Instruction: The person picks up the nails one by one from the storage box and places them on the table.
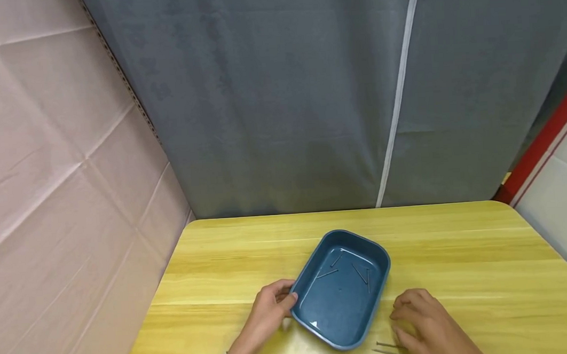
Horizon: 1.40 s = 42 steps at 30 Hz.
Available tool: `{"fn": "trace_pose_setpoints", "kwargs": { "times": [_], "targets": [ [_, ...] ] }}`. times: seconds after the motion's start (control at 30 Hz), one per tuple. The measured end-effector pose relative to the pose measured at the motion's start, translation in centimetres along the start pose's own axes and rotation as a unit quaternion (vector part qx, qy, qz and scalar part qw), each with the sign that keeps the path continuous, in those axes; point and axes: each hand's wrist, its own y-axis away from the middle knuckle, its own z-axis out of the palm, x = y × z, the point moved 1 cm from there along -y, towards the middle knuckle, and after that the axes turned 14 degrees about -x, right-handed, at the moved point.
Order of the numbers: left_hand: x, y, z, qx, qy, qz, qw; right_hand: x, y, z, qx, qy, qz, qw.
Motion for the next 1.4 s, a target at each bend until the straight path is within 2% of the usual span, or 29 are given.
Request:
{"fn": "trace_pose_setpoints", "kwargs": {
  "times": [0.2, 0.27, 0.47, 0.6, 1.1, 1.4],
  "targets": [
    [-0.2, 0.0, 0.1, -0.001, 0.002, -0.004, 1.0, -0.6, -1.3, -0.7, 0.018, -0.021, 0.096, 0.995],
    [-0.2, 0.0, 0.1, -0.002, 0.004, -0.003, 1.0, -0.5, -1.8, -0.8, 0.032, -0.03, 0.116, 0.9923],
    [-0.4, 0.1, 0.1, -0.001, 0.004, -0.002, 1.0, 0.7, -3.2, -0.8, 0.073, -0.059, 0.125, 0.9877],
    [-0.4, 0.1, 0.1, 0.0, 0.002, -0.001, 1.0, 1.4, -4.0, -0.6, 0.077, -0.067, 0.138, 0.9852],
    [-0.5, 0.1, 0.2, 0.005, 0.006, 0.0, 1.0, 3.1, -5.3, -0.2, 0.01, -0.093, 0.187, 0.9779],
    [-0.2, 0.1, 0.1, 0.004, -0.004, 0.001, 1.0, 3.5, -5.6, -0.6, -0.069, -0.153, 0.218, 0.9613]
  ]
}}
